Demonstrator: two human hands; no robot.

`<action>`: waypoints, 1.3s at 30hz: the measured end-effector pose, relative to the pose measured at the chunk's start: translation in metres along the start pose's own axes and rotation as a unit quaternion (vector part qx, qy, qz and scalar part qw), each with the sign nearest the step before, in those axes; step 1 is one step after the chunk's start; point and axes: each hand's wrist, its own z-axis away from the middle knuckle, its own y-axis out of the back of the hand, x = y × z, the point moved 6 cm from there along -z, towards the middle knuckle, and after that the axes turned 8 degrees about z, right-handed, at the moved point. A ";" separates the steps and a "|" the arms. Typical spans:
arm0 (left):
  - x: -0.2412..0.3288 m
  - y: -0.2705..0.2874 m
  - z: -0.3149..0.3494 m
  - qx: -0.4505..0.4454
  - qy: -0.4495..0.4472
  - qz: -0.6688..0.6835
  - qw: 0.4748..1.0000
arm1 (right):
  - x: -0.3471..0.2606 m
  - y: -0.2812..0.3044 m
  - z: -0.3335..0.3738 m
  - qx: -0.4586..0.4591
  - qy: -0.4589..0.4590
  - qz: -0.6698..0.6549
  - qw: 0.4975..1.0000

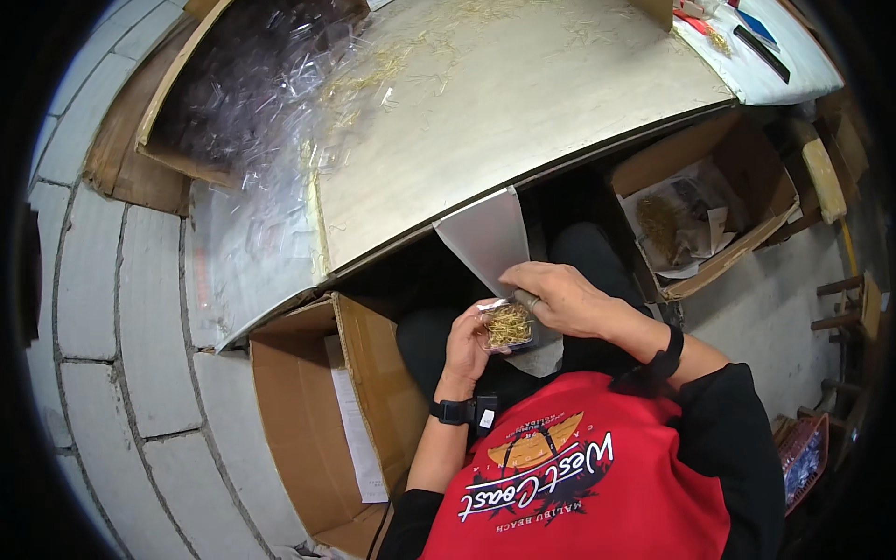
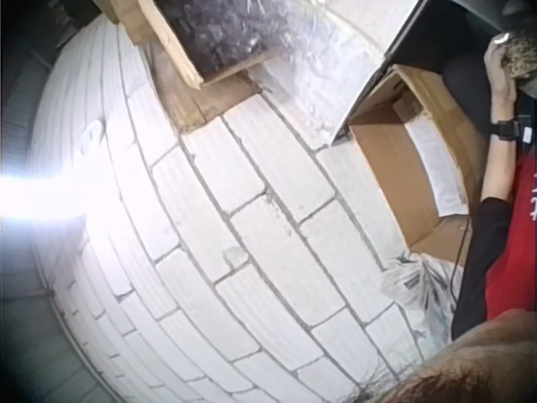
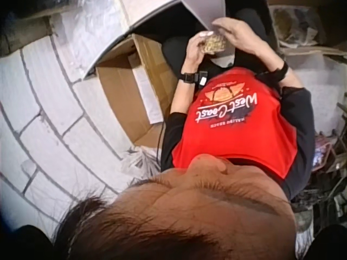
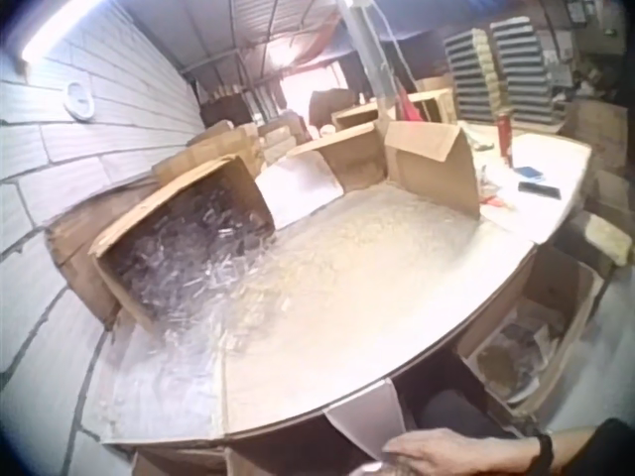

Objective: The person scoops loose shredded material from a table into small clear plastic containers. They then place the filled containers into a cardboard box. The person repeats this process multiple times, handling the containers and shredded material by hand.

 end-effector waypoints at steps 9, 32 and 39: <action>0.044 -0.033 0.003 0.047 -0.122 -0.004 0.991 | -0.051 -0.011 0.005 -0.012 0.186 0.150 0.971; 0.037 -0.050 0.006 0.037 -0.132 0.025 0.990 | -0.042 0.020 0.003 0.105 0.104 0.147 0.978; 0.052 -0.014 0.023 0.064 -0.118 -0.031 0.990 | -0.030 0.056 -0.066 0.114 0.121 0.139 0.976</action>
